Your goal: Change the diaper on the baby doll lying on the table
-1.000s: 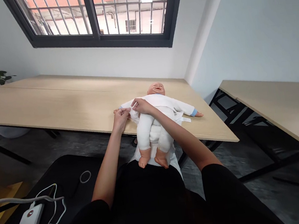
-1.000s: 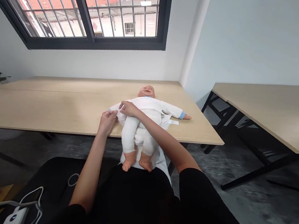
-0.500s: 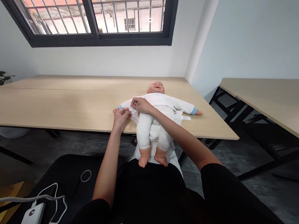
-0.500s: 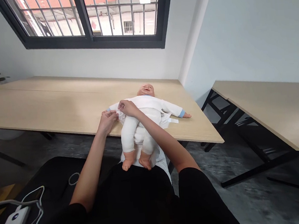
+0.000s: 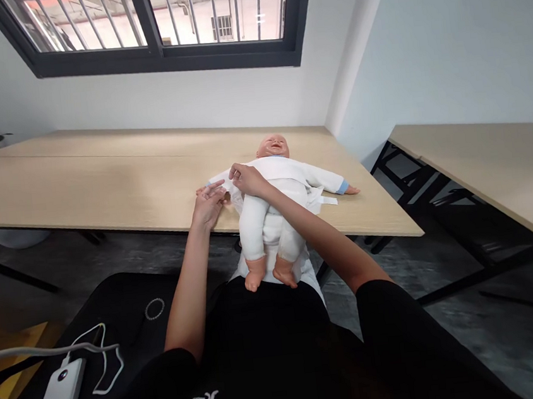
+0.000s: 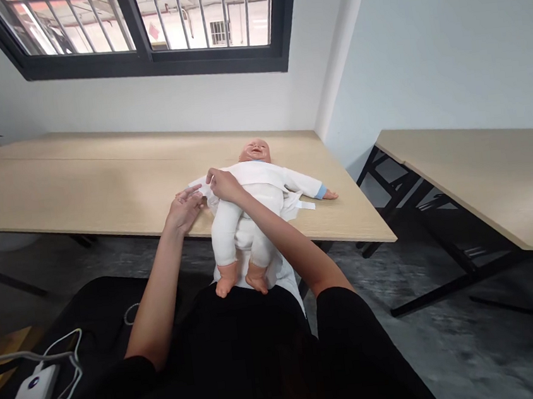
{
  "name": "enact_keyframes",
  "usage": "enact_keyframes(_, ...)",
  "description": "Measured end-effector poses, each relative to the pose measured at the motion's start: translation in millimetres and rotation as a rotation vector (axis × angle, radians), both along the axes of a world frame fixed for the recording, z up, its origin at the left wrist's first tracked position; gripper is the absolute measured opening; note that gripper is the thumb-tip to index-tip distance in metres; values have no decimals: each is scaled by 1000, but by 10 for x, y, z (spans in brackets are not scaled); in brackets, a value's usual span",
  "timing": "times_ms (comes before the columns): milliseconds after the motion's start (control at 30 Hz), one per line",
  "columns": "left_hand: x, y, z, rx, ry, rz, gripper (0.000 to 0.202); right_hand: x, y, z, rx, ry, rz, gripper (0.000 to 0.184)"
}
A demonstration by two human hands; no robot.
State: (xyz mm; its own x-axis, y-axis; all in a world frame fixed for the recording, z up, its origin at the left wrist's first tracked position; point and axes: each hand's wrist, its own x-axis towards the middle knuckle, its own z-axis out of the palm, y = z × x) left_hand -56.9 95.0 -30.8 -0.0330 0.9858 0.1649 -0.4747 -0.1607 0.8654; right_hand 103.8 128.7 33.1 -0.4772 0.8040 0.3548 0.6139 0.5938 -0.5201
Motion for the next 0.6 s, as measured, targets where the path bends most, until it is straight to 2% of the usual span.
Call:
enact_keyframes(133,12,5,-3,11,-28,32,39,-47,-40,0,69,58,88,17)
enact_keyframes(233,21,7,5,-6,-50,50,37,-68,-67,6,-38,58,171,22)
enact_keyframes(300,23,7,11,-16,-59,54,35,-76,-72,9,-86,71,167,24)
enact_keyframes(433,23,7,11,2,-46,56,32,-85,-57,-1,-108,126,128,15)
enact_keyframes(600,14,6,1,14,-65,69,35,-74,-6,-42,-182,224,188,9)
